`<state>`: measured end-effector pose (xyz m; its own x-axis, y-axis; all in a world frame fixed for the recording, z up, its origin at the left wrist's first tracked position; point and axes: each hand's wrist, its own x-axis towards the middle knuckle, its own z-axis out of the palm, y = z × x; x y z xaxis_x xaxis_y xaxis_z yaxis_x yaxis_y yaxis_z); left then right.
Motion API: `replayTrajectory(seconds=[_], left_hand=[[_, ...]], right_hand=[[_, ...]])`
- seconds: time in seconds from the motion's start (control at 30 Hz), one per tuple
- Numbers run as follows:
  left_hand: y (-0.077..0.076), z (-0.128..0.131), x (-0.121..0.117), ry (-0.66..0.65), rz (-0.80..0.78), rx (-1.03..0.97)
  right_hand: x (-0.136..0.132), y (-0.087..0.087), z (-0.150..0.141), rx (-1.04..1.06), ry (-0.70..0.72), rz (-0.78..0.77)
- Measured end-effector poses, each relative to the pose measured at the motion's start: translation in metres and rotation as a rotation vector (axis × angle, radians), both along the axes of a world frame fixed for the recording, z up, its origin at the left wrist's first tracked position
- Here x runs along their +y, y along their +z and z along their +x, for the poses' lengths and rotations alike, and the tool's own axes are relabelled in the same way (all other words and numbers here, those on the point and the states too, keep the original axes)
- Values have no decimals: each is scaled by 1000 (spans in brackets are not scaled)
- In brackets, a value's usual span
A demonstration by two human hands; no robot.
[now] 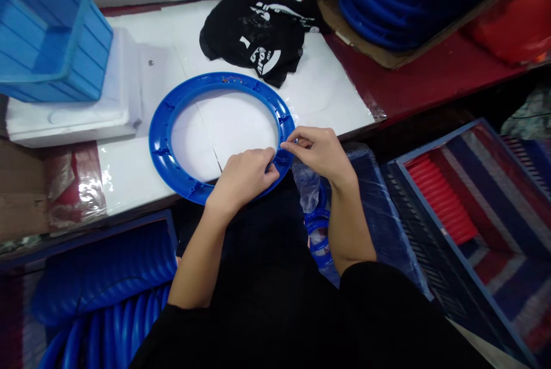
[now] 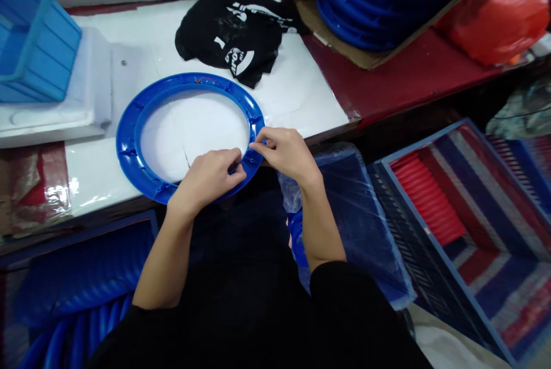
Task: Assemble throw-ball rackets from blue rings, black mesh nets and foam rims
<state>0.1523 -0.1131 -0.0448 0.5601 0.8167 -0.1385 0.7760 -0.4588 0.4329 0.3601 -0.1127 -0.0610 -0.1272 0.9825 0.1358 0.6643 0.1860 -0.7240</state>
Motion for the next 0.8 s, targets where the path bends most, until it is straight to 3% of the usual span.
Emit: replayTrajectory(seconds=[0.17,0.3,0.53,0.8], left_hand=[[0,-1,0,-14,12,-2],[-2,-1,-1,-23,31,-9],[0,-3,-6,-38,69,44],[-4,-4,-8,-190,155,133]], right_hand=[[-7,1,1,80,33,1],[-6,11,1,-107,173,81],[12,20,0,-381,355,85],[12,24,-8,-523,332,48]])
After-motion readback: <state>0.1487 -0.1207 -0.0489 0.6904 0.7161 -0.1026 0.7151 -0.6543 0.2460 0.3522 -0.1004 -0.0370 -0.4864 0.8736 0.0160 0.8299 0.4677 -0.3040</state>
